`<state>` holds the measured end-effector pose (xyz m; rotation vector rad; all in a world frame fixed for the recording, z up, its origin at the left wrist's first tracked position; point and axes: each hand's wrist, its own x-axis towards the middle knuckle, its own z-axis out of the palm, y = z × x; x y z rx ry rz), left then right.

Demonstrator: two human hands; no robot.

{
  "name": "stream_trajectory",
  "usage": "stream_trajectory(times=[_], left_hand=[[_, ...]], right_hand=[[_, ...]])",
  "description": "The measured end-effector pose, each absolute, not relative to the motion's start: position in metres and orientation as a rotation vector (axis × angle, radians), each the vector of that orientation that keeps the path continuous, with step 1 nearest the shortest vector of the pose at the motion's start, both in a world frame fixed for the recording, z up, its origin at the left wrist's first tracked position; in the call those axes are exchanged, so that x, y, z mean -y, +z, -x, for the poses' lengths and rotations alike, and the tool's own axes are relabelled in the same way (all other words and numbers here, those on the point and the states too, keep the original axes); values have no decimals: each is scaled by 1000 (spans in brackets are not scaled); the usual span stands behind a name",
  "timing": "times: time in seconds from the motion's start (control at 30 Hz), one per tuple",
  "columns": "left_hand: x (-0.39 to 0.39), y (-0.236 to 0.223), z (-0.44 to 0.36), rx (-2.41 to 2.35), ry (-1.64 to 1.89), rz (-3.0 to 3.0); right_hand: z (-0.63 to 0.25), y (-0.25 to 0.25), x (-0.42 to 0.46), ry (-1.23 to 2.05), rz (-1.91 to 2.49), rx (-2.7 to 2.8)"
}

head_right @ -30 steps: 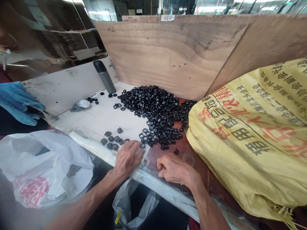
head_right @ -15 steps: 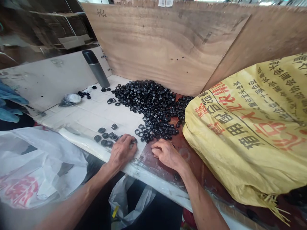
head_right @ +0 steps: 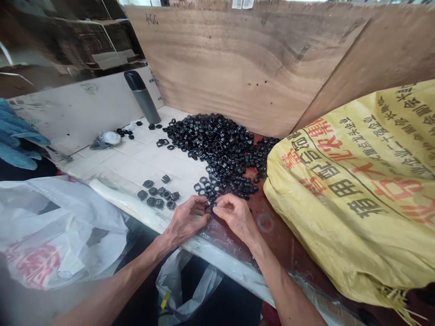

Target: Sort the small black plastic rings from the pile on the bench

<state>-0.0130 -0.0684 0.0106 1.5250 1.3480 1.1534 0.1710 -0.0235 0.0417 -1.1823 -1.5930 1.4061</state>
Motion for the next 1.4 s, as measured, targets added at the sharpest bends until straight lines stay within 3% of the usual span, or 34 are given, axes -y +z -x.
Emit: stream_trajectory(times=[0.43,1.4], left_hand=[[69,6,22,-1105,1331,-1408],[71,7,25,-1097,1344,-1377]], right_hand=[[-163,38,31,1034,1120,1903],[-162,41,35,934,1110,2140]])
